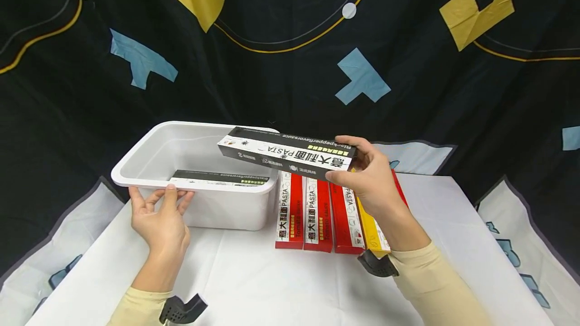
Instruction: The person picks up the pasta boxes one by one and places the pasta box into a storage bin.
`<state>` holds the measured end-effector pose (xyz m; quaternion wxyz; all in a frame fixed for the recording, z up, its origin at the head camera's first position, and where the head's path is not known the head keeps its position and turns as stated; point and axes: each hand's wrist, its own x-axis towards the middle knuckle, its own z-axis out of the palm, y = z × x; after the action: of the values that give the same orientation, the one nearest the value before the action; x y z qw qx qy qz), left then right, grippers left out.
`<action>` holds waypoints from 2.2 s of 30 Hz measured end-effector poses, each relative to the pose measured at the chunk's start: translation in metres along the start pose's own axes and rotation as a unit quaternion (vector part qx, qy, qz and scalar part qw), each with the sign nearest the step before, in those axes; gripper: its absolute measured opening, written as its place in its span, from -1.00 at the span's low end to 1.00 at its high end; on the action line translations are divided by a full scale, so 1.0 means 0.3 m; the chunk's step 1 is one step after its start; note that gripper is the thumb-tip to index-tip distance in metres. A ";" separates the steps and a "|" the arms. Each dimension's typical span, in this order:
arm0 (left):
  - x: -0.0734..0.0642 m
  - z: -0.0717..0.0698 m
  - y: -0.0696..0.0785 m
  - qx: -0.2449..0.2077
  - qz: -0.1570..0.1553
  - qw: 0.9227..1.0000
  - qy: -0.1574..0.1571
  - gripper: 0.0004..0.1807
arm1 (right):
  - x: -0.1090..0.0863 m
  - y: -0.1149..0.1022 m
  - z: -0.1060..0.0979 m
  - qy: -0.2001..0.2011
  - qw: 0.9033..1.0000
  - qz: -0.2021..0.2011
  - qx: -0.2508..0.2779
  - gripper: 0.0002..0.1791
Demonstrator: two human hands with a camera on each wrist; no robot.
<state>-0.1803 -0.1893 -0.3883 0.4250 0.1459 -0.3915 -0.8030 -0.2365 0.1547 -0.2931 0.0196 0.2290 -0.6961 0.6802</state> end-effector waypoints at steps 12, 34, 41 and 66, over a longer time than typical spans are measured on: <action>0.004 0.006 0.002 -0.001 -0.002 1.000 0.003 0.04 | 0.106 0.065 0.153 -0.045 0.999 0.027 0.015 -0.34; 0.004 0.003 0.006 0.000 -0.003 1.000 0.007 0.03 | 0.282 0.137 0.451 -0.131 0.980 0.120 -0.086 -0.39; 0.001 0.005 0.009 0.004 -0.004 1.000 0.003 0.03 | 0.315 0.150 0.509 -0.168 0.967 0.126 -0.141 -0.39; 0.001 0.003 0.004 0.002 -0.002 1.000 0.000 0.04 | 0.328 0.155 0.551 -0.209 0.942 0.066 -0.255 -0.34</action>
<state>-0.1802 -0.1893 -0.3869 0.4230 0.1478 -0.3923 -0.8033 -0.2937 -0.0336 -0.3156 -0.1134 0.3065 -0.8481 0.4171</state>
